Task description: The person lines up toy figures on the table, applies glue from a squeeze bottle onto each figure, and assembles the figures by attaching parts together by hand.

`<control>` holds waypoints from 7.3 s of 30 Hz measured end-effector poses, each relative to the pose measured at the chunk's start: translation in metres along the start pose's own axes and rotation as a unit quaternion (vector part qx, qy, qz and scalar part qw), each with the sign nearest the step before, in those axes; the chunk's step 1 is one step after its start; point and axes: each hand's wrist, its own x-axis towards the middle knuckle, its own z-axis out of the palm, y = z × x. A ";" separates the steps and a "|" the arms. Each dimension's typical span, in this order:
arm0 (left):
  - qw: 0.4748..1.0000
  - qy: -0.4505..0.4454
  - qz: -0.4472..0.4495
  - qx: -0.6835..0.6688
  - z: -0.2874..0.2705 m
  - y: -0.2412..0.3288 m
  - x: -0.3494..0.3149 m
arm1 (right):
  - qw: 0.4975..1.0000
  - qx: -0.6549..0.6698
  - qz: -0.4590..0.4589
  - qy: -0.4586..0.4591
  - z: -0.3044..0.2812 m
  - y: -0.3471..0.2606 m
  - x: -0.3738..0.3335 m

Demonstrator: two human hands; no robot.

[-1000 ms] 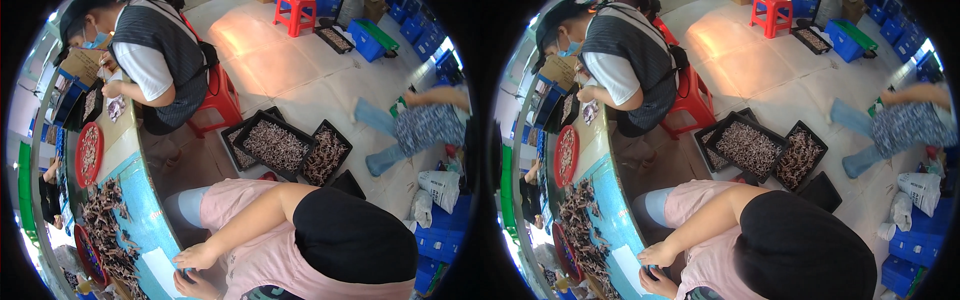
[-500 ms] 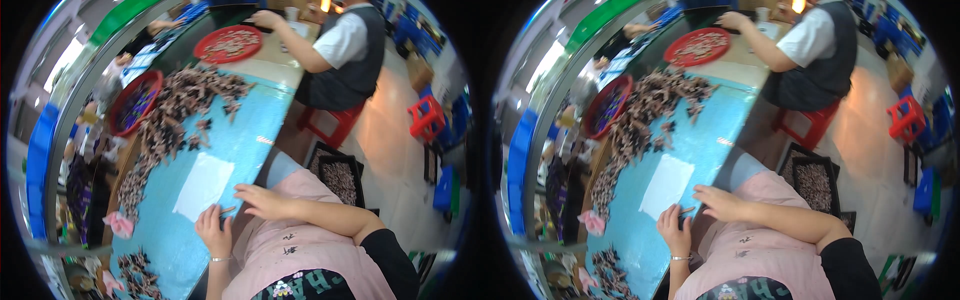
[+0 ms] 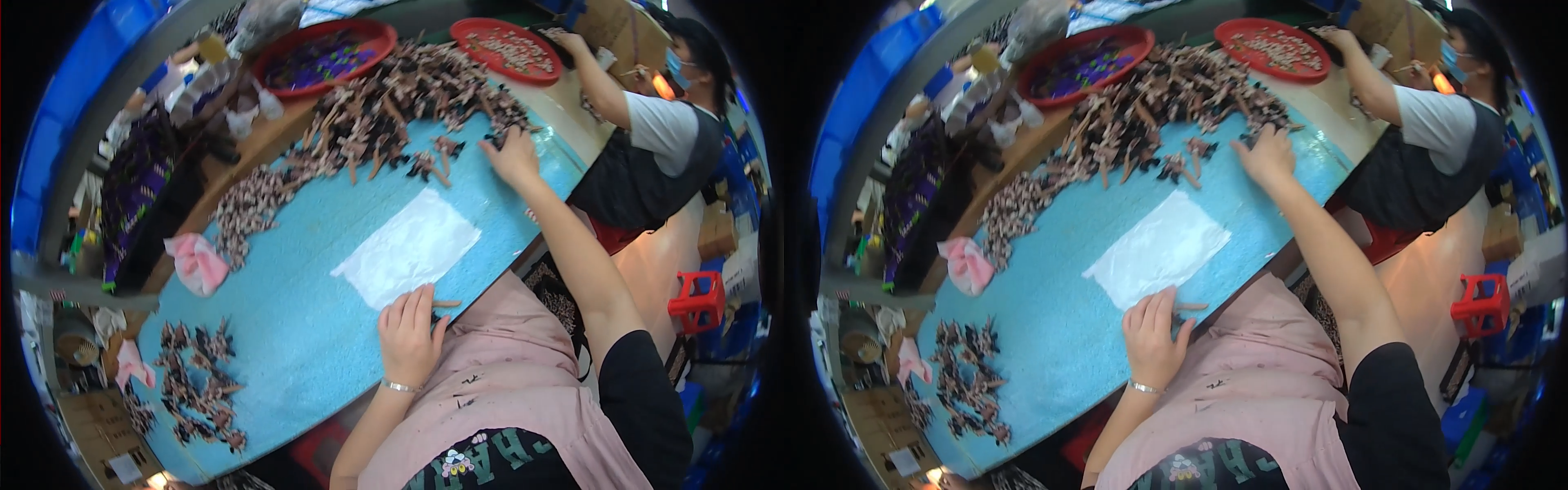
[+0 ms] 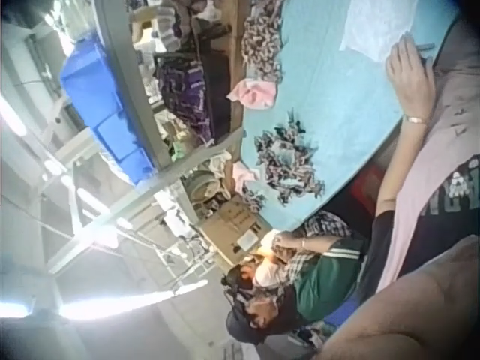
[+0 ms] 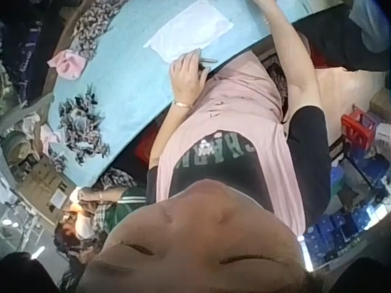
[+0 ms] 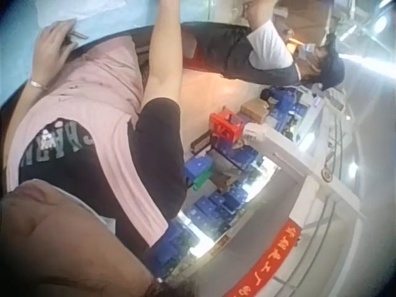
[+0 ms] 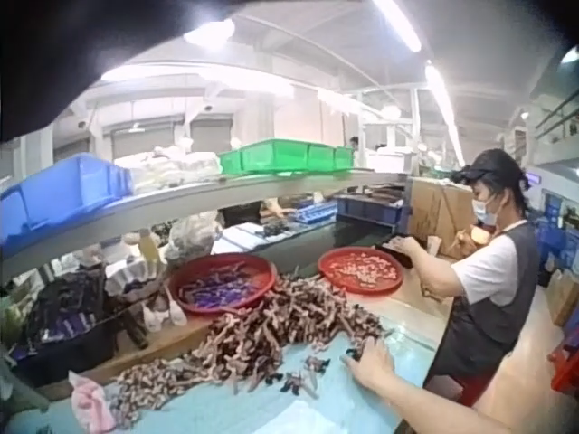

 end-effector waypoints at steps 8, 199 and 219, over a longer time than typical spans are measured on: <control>0.994 0.001 -0.025 -0.110 -0.010 -0.009 0.000 | 0.982 0.079 -0.168 -0.029 0.006 0.046 0.012; 0.986 -0.025 -0.052 0.159 0.004 0.024 0.008 | 0.648 0.140 -0.723 -0.192 -0.029 0.018 -0.102; 0.984 0.091 -0.120 0.099 -0.061 -0.018 -0.044 | 0.750 0.373 -0.516 -0.179 -0.025 -0.208 -0.007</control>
